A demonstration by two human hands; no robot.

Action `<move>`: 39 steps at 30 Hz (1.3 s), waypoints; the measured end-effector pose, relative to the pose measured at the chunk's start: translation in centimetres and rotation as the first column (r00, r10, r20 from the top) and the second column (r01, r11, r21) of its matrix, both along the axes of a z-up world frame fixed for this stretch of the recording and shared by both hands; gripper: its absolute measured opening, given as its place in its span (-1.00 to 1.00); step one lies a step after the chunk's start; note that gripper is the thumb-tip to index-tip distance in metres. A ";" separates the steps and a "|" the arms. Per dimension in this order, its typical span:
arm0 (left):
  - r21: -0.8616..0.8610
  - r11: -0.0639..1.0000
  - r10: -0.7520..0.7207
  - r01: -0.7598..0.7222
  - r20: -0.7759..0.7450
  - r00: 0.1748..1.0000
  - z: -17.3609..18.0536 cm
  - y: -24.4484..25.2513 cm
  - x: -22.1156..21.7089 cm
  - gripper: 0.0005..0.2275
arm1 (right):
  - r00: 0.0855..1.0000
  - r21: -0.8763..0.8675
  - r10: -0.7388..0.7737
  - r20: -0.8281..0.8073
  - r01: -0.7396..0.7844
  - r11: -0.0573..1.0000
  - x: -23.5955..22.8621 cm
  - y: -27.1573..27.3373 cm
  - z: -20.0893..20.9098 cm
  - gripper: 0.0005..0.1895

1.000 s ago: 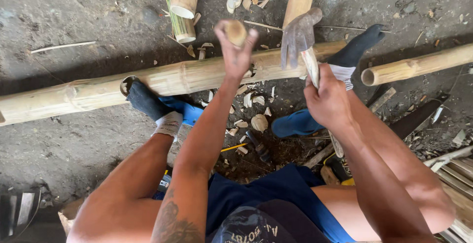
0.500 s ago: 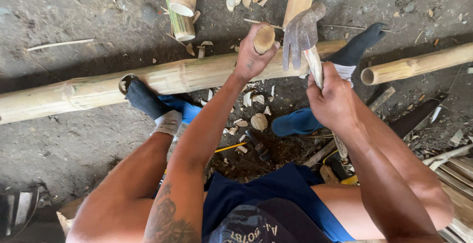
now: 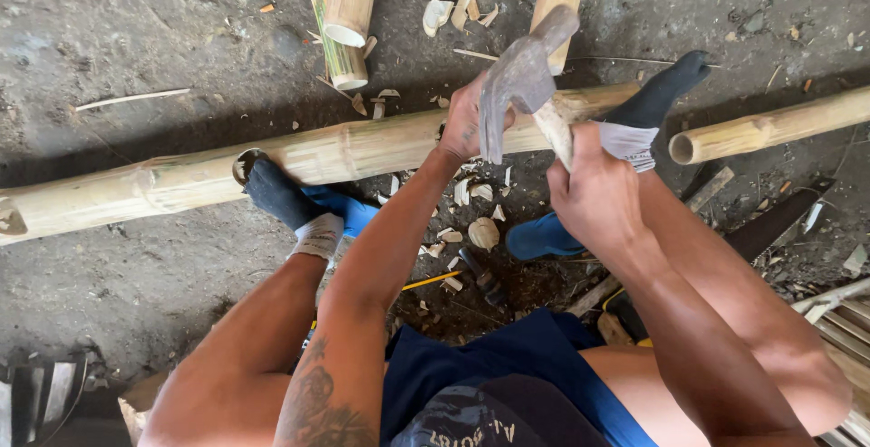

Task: The person carves a hole into a bamboo pole using a chisel and hammer. They repeatedly strike the chisel to remove material and occasionally check the fit of a bamboo piece into the carved hole.

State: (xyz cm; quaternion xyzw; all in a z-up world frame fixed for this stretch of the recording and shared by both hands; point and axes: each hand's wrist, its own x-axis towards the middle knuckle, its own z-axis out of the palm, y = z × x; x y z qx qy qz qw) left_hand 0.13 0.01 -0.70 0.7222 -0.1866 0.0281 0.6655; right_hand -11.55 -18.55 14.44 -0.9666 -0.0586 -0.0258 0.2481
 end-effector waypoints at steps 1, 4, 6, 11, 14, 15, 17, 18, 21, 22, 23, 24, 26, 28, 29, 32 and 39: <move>-0.015 1.000 0.018 -0.018 0.002 1.000 -0.2 0.1 -0.2 -0.65 | 1.000 -0.002 -0.018 -0.023 0.018 1.000 0.0 -0.2 -0.3 -0.68; -0.033 0.999 0.038 -0.039 -0.002 0.999 -0.5 0.5 -0.6 -0.68 | 1.000 -0.033 0.000 -0.006 0.000 0.999 0.9 0.3 -1.5 -0.67; -0.047 0.999 0.024 -0.023 0.019 1.000 -0.5 0.9 -1.2 -0.63 | 0.995 -0.157 0.089 -0.036 -0.093 0.983 1.5 1.4 -1.7 -0.66; 0.121 0.993 0.004 -0.003 -0.009 1.000 -0.9 1.4 -1.3 -0.62 | 0.987 -0.121 0.116 -0.107 -0.129 0.984 0.9 1.5 4.3 -0.73; 0.002 1.000 -0.016 0.016 -0.033 0.999 -2.0 1.5 -1.4 -0.62 | 0.983 0.057 0.055 0.177 -0.066 0.996 -0.4 0.6 9.0 -0.76; 0.001 1.000 -0.008 0.008 -0.039 0.999 -2.6 1.5 -1.5 -0.64 | 0.956 0.133 0.029 0.293 -0.071 0.989 -0.1 1.1 9.2 -0.78; 0.003 1.000 0.004 -0.004 -0.053 0.999 -3.7 1.7 -2.0 -0.68 | 0.923 -0.150 0.162 0.349 -0.116 0.982 -0.1 1.9 8.0 -0.72; -0.074 0.996 -0.053 0.041 -0.168 0.984 -4.1 1.7 -2.4 -0.71 | 0.903 -0.287 0.231 0.363 -0.128 0.949 0.0 2.5 6.4 -0.69; -0.212 0.973 -0.136 0.094 -0.192 0.972 -4.2 1.4 -1.9 -0.69 | 0.978 -0.316 0.161 -0.132 -0.195 0.928 0.1 3.2 0.8 -0.75; -0.188 0.980 -0.080 0.073 -0.027 0.996 -4.0 1.4 -1.8 -0.63 | 0.978 -0.240 0.147 -0.150 -0.181 0.954 -0.5 2.7 -0.5 -0.70; -0.165 0.985 -0.020 0.041 0.125 0.992 -3.6 1.5 -2.3 -0.56 | 0.973 -0.156 0.142 -0.182 -0.171 0.973 -1.0 2.4 -1.7 -0.65; -0.273 0.949 0.168 -0.157 0.015 0.986 -3.0 1.6 -2.4 -0.61 | 0.982 -0.133 0.132 -0.138 -0.150 0.980 -1.6 1.9 -2.4 -0.63; -0.412 0.743 0.459 -0.528 -0.260 0.850 -1.6 1.0 -1.8 -0.67 | 0.994 -0.098 0.089 -0.057 -0.094 0.991 -2.6 0.7 -2.6 -0.61; -0.416 0.754 0.492 -0.508 -0.154 0.857 0.4 1.1 -1.4 -0.63 | 0.998 -0.060 0.053 -0.022 -0.055 0.997 -2.3 0.3 -1.6 -0.63; -0.412 0.767 0.499 -0.491 -0.098 0.861 1.4 1.4 -1.1 -0.61 | 1.000 -0.035 0.026 -0.006 -0.026 0.999 -2.1 0.6 -1.1 -0.64; -0.303 0.866 0.409 -0.397 -0.028 0.912 2.9 3.3 -1.2 -0.60 | 0.999 0.128 -0.002 -0.053 0.008 0.992 -2.3 1.2 -0.1 -0.72; -0.288 0.778 0.477 -0.558 -0.308 0.823 1.4 6.1 -1.3 -0.69 | 0.995 0.153 -0.001 -0.105 0.017 0.988 -1.5 2.2 -1.1 -0.75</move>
